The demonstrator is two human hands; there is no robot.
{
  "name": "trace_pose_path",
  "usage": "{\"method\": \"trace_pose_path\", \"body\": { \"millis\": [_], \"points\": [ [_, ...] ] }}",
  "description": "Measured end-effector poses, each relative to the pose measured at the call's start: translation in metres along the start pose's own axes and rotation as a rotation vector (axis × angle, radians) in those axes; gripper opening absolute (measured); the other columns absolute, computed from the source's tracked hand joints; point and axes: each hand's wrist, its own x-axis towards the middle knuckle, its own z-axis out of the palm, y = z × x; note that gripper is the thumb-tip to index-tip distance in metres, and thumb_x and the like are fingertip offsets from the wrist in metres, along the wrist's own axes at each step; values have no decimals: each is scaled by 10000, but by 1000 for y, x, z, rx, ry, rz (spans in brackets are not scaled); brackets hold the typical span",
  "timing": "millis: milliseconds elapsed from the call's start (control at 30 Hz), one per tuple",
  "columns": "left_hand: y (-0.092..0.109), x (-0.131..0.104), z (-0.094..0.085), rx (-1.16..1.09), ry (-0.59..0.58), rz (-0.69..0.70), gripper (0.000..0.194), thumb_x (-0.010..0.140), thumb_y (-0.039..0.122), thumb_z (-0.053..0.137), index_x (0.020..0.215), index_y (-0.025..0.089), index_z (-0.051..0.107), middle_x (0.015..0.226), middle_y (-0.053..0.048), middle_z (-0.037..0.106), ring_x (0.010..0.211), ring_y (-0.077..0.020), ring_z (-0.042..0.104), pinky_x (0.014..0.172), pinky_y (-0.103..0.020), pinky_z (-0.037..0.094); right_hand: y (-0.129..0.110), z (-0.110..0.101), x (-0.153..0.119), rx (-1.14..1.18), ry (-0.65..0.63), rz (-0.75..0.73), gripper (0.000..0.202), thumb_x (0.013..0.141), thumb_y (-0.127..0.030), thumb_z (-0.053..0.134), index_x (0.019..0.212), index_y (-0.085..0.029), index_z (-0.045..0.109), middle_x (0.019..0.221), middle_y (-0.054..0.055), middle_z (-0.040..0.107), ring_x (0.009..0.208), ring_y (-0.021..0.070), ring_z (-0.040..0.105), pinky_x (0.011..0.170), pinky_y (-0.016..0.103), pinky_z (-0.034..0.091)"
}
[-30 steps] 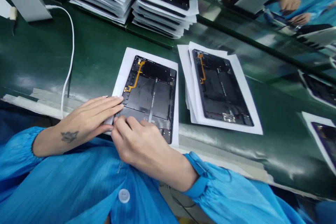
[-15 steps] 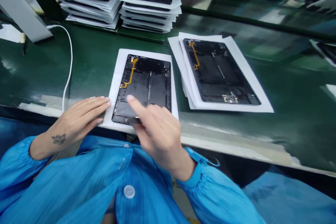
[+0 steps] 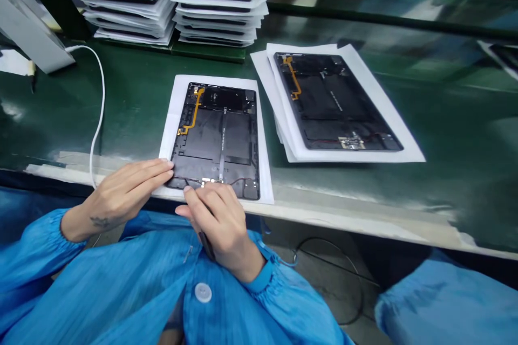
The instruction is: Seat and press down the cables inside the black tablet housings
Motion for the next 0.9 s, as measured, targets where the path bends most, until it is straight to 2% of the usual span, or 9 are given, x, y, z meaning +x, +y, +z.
{"method": "trace_pose_path", "body": {
  "millis": [167,300,400,467,533,600,700,900],
  "points": [
    [3,0,1,-4,-5,-63,338,990,36,457,1298,58,595,1321,-191,659,1268,-271,621,1023,-420,566,-1,-3,-7,-108,58,27,385,870,-44,676,1241,-145,653,836,77,718,802,225,629,713,385,547],
    [5,0,0,50,-37,-55,353,1002,33,410,1299,84,595,1313,-182,658,1250,-281,626,954,-414,589,-3,-12,-14,-90,74,64,484,872,-44,660,1321,-224,625,838,56,717,740,221,632,679,410,551],
    [8,6,-3,122,-59,-6,345,1002,45,410,1288,89,598,1267,-195,662,1193,-302,646,876,-407,600,-2,-16,-3,2,65,128,435,890,-67,654,1284,-252,652,938,66,739,820,237,675,724,427,565],
    [12,13,-5,184,-86,0,344,1012,76,399,1297,96,591,1218,-198,667,1134,-304,662,849,-413,595,0,-16,13,137,19,207,330,915,-86,634,1195,-251,690,976,60,749,880,231,690,772,418,571],
    [16,19,-7,238,-122,-10,354,1023,107,380,1313,105,582,1165,-193,671,1067,-291,672,835,-410,586,2,-12,30,283,-34,304,203,947,-116,602,1061,-238,718,931,42,752,867,208,687,767,385,567],
    [18,24,-8,266,-153,-7,359,1025,119,369,1313,110,583,1115,-183,675,1010,-279,674,819,-398,580,3,-8,43,360,-80,367,168,970,-137,575,952,-223,717,872,28,741,826,186,674,743,352,552],
    [18,26,-8,275,-167,4,347,1017,112,373,1279,106,601,1085,-176,676,960,-271,676,791,-378,574,4,-5,49,377,-130,380,176,984,-145,558,909,-209,704,855,23,725,808,171,660,744,333,531],
    [20,29,-8,283,-118,-11,299,1013,100,398,1198,118,632,1056,-159,695,932,-250,689,780,-358,578,5,-6,42,364,-160,349,152,980,-147,569,944,-214,700,874,26,734,822,179,657,747,343,526]
  ]
}}
